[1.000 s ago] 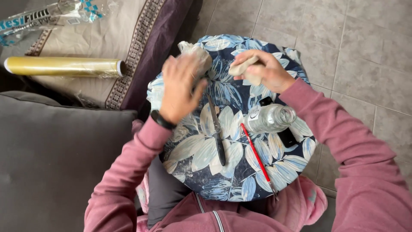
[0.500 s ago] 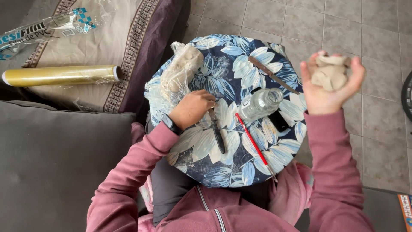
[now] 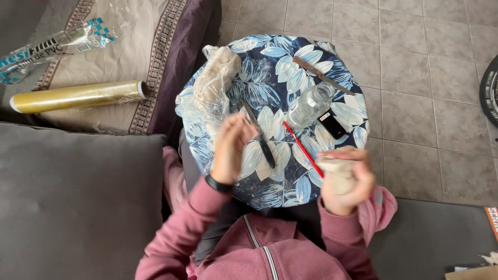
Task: Unwrapping, kneading, and shaping clay at a table.
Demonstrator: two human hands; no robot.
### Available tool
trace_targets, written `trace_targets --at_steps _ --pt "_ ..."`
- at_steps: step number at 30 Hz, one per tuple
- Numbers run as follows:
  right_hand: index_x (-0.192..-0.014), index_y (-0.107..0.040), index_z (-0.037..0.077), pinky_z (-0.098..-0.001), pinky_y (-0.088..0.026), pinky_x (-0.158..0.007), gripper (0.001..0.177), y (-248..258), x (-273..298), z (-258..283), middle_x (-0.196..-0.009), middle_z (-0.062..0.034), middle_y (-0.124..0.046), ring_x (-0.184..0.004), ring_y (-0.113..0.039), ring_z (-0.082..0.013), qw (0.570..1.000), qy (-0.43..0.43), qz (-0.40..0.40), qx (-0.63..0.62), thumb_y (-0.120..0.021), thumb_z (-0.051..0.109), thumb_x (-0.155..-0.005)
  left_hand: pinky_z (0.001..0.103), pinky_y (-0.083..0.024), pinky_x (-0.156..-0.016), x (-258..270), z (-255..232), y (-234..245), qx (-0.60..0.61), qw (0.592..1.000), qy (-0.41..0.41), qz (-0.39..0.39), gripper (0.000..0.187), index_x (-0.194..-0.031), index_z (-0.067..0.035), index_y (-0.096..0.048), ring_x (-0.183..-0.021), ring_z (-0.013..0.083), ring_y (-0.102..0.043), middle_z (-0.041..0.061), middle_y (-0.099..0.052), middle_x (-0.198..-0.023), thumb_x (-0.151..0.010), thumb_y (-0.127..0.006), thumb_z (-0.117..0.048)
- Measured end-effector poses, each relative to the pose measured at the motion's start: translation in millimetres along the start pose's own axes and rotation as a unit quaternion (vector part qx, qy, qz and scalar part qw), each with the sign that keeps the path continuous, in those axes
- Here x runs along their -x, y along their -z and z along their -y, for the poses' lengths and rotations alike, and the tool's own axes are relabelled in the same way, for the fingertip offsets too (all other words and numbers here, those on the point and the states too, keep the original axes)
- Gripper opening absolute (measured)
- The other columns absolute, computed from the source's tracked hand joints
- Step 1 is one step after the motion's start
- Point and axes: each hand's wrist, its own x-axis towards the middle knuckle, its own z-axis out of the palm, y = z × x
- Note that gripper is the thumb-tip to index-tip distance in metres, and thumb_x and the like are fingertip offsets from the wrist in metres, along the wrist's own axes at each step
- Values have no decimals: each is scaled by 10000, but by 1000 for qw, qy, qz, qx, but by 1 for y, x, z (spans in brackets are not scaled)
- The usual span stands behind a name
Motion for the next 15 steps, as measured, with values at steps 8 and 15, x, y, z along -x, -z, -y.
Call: trace_targets --at_steps 8,15 --pt "-694 -717 91 -343 -610 -574 200 -77 15 -19 -681 -60 -730 -575 -717 -231 852 366 241 287 -686 269 -781 402 -562 -963 88 1 -67 258 942 173 -128 637 -1288 -11 -552 -1138 275 -658 148 -625 -1224 -1036 -442 -586" --pt "-780 -650 138 -541 -461 -1001 163 -96 36 -22 -890 -37 -739 -952 -734 -246 790 368 308 383 -683 268 -873 380 -608 -681 88 29 -34 309 927 149 -152 572 -1000 -31 -676 -775 262 -729 160 -766 -962 -987 -586 -596"
